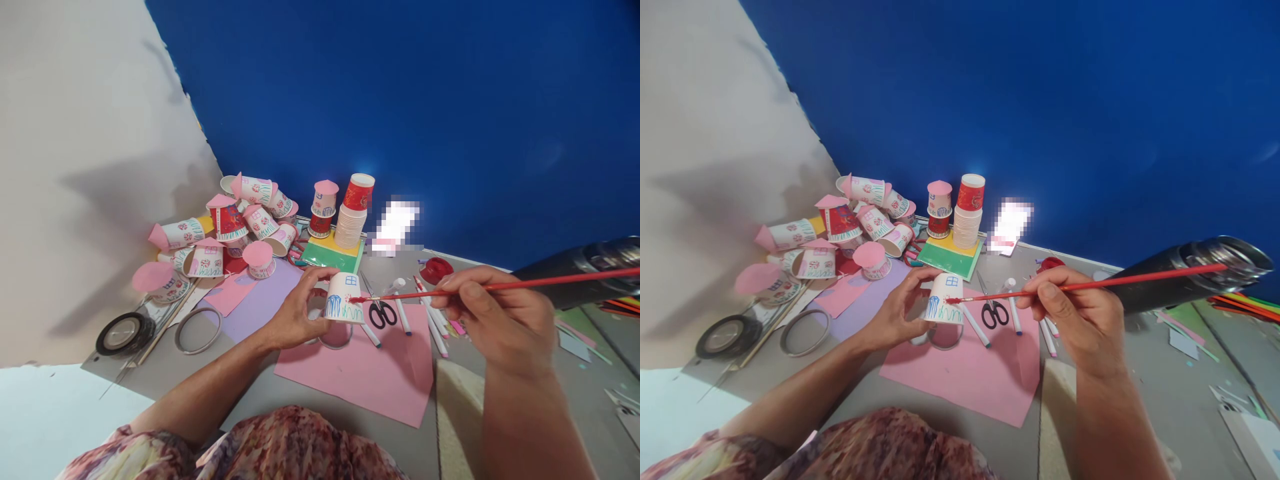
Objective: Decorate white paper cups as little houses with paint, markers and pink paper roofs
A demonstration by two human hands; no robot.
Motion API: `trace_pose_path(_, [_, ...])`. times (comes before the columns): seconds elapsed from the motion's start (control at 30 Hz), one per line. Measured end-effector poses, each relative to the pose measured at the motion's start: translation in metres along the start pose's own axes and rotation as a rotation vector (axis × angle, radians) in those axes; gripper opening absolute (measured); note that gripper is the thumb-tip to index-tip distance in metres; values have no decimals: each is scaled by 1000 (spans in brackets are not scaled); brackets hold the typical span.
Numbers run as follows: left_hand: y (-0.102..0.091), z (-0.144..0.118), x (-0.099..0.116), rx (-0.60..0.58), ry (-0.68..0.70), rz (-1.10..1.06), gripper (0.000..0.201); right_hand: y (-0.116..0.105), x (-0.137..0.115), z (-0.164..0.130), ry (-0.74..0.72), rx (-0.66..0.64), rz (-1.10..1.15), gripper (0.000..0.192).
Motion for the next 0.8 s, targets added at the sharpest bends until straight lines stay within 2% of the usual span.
trace_pose_path(0.8, [3, -1, -7, 6, -13, -145, 76, -4, 1, 2, -35, 44, -9, 17])
Point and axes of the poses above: each hand's wrist, its own z-axis towards the middle knuckle, its own y-axis out of the palm, x = y × z, the point moved 5 cm from there along z, towards the middle knuckle, and after that the axes turned 7 degrees about y, right-handed, at the moved point
